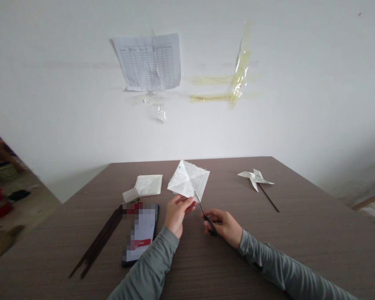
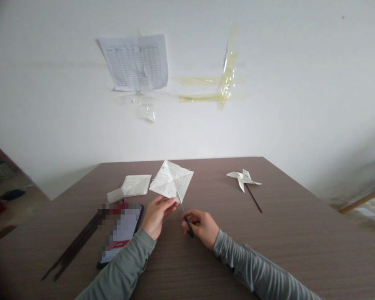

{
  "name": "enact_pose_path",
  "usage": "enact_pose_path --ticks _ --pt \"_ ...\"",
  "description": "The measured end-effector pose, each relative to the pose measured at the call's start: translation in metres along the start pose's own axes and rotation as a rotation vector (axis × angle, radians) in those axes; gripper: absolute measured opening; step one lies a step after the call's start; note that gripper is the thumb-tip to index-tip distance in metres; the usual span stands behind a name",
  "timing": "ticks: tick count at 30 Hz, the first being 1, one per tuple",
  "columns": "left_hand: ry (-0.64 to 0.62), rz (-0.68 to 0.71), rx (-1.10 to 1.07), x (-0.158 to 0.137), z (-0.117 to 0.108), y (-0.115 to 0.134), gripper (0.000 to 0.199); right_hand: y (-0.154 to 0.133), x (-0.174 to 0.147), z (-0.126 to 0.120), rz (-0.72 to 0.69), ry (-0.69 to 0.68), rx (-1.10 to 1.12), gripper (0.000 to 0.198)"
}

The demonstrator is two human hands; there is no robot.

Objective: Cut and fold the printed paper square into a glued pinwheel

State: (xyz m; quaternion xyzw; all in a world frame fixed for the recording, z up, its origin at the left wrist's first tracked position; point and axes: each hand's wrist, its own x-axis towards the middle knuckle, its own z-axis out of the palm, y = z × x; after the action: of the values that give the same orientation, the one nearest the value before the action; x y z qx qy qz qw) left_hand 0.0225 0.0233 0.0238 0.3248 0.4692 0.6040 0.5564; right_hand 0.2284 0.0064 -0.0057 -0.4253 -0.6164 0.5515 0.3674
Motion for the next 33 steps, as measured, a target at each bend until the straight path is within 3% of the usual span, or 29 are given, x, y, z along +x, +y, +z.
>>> enact_pose_path --ticks 10,26,33 --pt "0.003 -0.001 0.010 -0.001 0.000 0.001 0.030 -0.006 -0.003 0.001 0.010 -0.005 -0.002 0.068" --pt "0.002 -0.036 0.023 -0.004 0.003 0.005 0.031 0.007 0.002 -0.003 -0.037 -0.005 0.029 0.069" --pt "-0.016 -0.031 0.045 -0.004 0.002 0.004 0.034 -0.003 -0.001 -0.002 -0.016 0.012 0.001 0.072"
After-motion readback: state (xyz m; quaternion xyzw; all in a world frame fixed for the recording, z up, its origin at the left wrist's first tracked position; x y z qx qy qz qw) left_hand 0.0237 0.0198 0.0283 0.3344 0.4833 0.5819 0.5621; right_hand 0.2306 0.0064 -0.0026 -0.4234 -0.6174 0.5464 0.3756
